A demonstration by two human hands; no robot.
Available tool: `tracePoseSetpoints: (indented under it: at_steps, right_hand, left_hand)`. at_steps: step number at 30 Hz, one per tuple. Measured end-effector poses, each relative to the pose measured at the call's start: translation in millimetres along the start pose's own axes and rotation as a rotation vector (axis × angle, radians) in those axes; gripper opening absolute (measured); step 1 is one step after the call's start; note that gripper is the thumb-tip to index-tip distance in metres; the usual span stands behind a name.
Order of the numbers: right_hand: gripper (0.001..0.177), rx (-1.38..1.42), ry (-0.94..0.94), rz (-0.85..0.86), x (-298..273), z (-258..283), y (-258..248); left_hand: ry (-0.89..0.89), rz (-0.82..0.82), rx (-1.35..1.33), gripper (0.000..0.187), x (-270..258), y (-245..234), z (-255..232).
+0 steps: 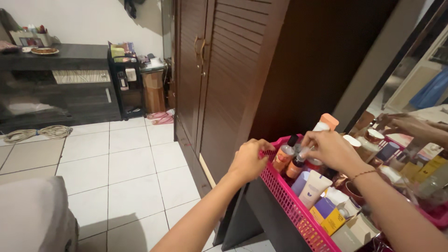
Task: The person organizes cosmetics by picking up various bottles and tubes from a bed and placing them into an organizer basket, then arranges the items inside the baskets by hand.
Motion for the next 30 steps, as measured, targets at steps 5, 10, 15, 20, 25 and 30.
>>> tracePoseSetpoints:
  at_steps: [5, 10, 15, 20, 25, 30]
  right_hand:
    - [0.029, -0.286, -0.019, -0.04, -1.9, 12.2, 3.2]
    - [0.031, -0.397, 0.006, -0.017, -0.1, 15.8, 6.0]
    - [0.032, -0.421, -0.003, 0.017, 0.3, 13.3, 4.3]
    - [0.037, -0.383, 0.015, 0.034, 1.4, 15.7, -4.9]
    - [0.034, -0.392, -0.079, -0.197, 3.4, 29.8, -24.6]
    - [0.02, -0.289, -0.032, -0.098, 6.2, 74.8, -41.5]
  left_hand:
    - [0.087, -0.035, 0.055, 0.031, 5.5, -8.8, 10.2]
    - [0.044, -0.035, 0.058, 0.025, 4.5, -18.5, 15.2]
    - [0.001, -0.028, 0.05, 0.024, 3.3, -23.2, 14.8]
    - [-0.022, -0.02, 0.07, 0.026, 4.4, -31.5, 13.1]
    - [-0.017, -0.023, 0.1, 0.027, 3.4, -41.0, 14.0]
    - [-0.03, -0.05, 0.066, 0.019, -7.7, -66.0, 3.1]
Point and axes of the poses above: each hand's wrist, its own x-axis towards the middle knuckle, its own y-axis out of the palm, z = x × y, the point moved 1 cm from there along x, towards the middle knuckle, and after that the axes turned 14 degrees about -x, right-handed, at the moved point
